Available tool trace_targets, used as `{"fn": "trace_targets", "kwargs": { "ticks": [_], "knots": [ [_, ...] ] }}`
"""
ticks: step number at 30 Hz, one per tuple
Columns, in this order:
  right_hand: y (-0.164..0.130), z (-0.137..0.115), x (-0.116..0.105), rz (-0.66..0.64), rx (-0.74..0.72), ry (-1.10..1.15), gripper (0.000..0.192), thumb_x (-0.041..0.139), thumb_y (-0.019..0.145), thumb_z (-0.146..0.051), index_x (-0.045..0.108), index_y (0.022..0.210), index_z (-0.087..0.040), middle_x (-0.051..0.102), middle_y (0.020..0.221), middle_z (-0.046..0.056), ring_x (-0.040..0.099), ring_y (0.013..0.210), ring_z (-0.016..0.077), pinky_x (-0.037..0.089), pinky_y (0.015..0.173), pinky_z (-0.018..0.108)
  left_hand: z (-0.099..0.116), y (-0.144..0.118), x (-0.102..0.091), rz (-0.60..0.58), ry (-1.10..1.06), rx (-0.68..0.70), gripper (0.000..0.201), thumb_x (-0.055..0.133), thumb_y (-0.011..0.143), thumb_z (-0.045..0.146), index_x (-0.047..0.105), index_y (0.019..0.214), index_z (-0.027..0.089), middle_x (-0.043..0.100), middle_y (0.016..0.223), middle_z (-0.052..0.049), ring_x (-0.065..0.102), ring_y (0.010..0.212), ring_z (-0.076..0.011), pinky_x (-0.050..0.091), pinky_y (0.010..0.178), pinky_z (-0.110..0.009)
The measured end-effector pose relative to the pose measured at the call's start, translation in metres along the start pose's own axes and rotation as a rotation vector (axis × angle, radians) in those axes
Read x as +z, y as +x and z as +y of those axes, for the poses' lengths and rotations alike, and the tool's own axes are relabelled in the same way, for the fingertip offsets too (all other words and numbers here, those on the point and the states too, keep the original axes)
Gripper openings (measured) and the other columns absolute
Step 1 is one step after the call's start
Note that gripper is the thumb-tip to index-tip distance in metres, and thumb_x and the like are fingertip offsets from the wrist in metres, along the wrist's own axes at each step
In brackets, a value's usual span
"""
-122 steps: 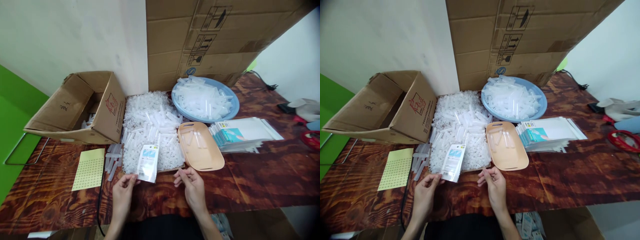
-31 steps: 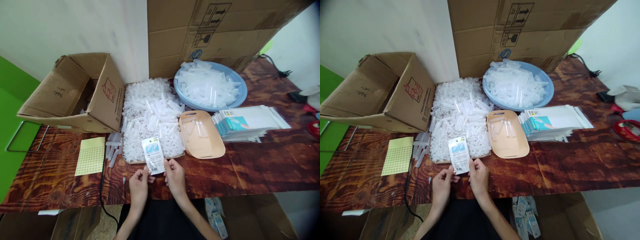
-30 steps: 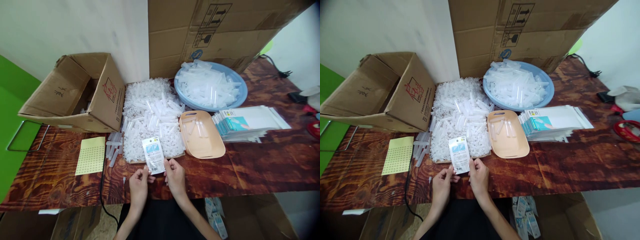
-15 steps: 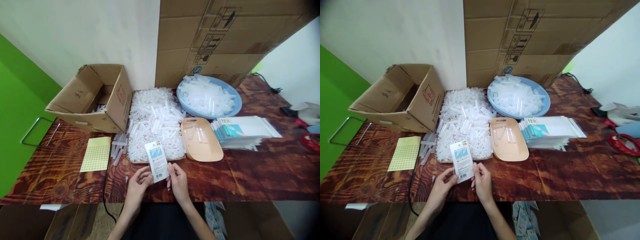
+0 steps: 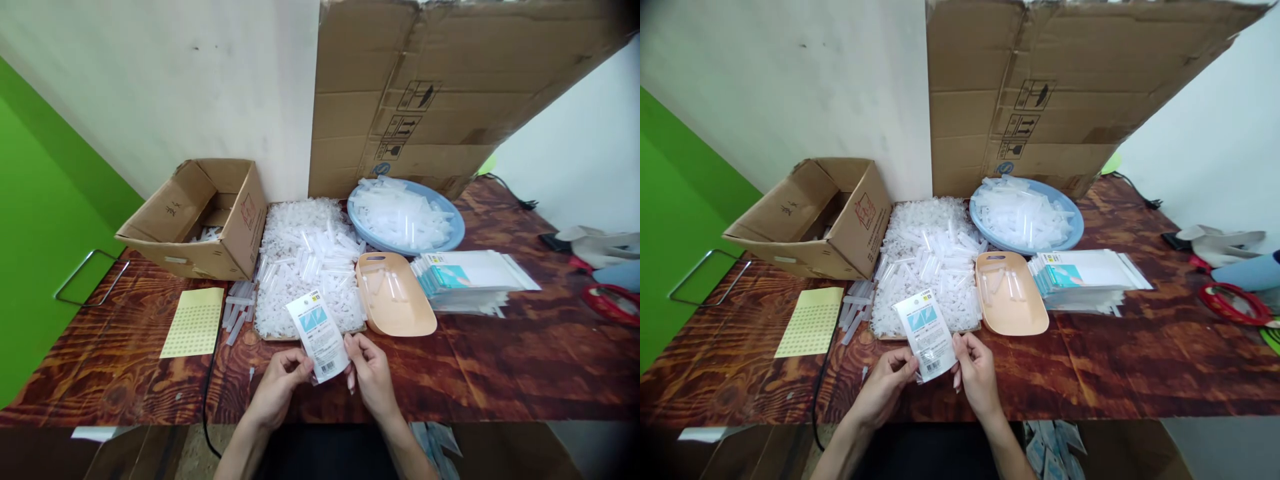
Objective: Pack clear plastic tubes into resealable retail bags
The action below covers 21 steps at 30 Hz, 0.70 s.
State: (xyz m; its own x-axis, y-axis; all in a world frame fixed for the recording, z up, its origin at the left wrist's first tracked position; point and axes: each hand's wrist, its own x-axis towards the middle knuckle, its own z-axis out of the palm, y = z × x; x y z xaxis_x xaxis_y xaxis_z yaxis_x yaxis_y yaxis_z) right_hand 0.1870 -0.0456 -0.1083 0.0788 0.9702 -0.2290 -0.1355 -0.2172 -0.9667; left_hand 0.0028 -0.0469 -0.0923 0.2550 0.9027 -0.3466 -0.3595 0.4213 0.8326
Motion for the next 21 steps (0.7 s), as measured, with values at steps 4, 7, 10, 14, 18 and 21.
{"fn": "trace_targets", "kwargs": {
  "ticks": [4, 7, 10, 14, 18, 21],
  "knots": [
    [0.006, -0.008, 0.006, -0.053, -0.002, 0.143, 0.050, 0.078, 0.080, -0.053, 0.052, 0.110, -0.023, 0.072, 0.090, 0.005, 0.070, 0.066, 0.0193, 0.058, 0.060, 0.029, 0.008, 0.003, 0.005, 0.093, 0.251, 0.178, 0.027, 0.074, 0.086, 0.036, 0.068, 0.069, 0.015, 0.066, 0.074, -0.003, 0.057, 0.075, -0.0173, 0.043, 0.073, -0.025],
    [0.008, -0.021, 0.016, -0.089, -0.008, 0.093, 0.067, 0.091, 0.067, -0.038, 0.052, 0.118, -0.022, 0.073, 0.106, 0.008, 0.071, 0.094, 0.0252, 0.057, 0.081, 0.034, 0.014, 0.003, 0.007, 0.109, 0.318, 0.228, 0.026, 0.072, 0.087, 0.036, 0.069, 0.071, 0.016, 0.065, 0.074, -0.003, 0.057, 0.075, -0.0182, 0.043, 0.074, -0.026],
    [0.009, -0.033, 0.022, -0.151, 0.053, 0.203, 0.043, 0.084, 0.077, -0.038, 0.060, 0.107, -0.019, 0.075, 0.099, 0.008, 0.071, 0.090, 0.0253, 0.056, 0.080, 0.034, 0.016, 0.003, 0.006, 0.096, 0.315, 0.224, 0.027, 0.072, 0.088, 0.036, 0.068, 0.070, 0.015, 0.064, 0.073, -0.004, 0.057, 0.075, -0.0179, 0.043, 0.074, -0.026],
    [0.008, -0.039, 0.019, -0.248, 0.155, 0.471, 0.031, 0.072, 0.089, -0.042, 0.067, 0.106, -0.016, 0.075, 0.103, 0.010, 0.070, 0.098, 0.0277, 0.055, 0.087, 0.038, 0.015, 0.003, 0.000, 0.062, 0.210, 0.198, 0.029, 0.074, 0.085, 0.036, 0.066, 0.067, 0.014, 0.064, 0.072, -0.003, 0.057, 0.073, -0.0167, 0.043, 0.072, -0.025],
    [0.009, -0.038, 0.002, -0.242, 0.184, 0.494, 0.047, 0.063, 0.091, -0.059, 0.071, 0.111, -0.018, 0.075, 0.105, 0.012, 0.069, 0.102, 0.0302, 0.053, 0.091, 0.043, 0.012, 0.004, 0.008, 0.003, 0.182, 0.143, 0.030, 0.075, 0.084, 0.038, 0.067, 0.068, 0.014, 0.068, 0.074, -0.004, 0.060, 0.073, -0.0175, 0.044, 0.071, -0.025],
    [0.000, -0.043, -0.035, -0.185, 0.156, 0.362, 0.062, 0.062, 0.083, -0.071, 0.068, 0.121, -0.022, 0.074, 0.108, 0.014, 0.069, 0.099, 0.0331, 0.055, 0.083, 0.045, 0.011, 0.001, 0.031, -0.105, 0.428, 0.071, 0.025, 0.076, 0.082, 0.036, 0.073, 0.070, 0.014, 0.072, 0.075, -0.006, 0.064, 0.073, -0.0194, 0.045, 0.071, -0.026]
  ]
}}
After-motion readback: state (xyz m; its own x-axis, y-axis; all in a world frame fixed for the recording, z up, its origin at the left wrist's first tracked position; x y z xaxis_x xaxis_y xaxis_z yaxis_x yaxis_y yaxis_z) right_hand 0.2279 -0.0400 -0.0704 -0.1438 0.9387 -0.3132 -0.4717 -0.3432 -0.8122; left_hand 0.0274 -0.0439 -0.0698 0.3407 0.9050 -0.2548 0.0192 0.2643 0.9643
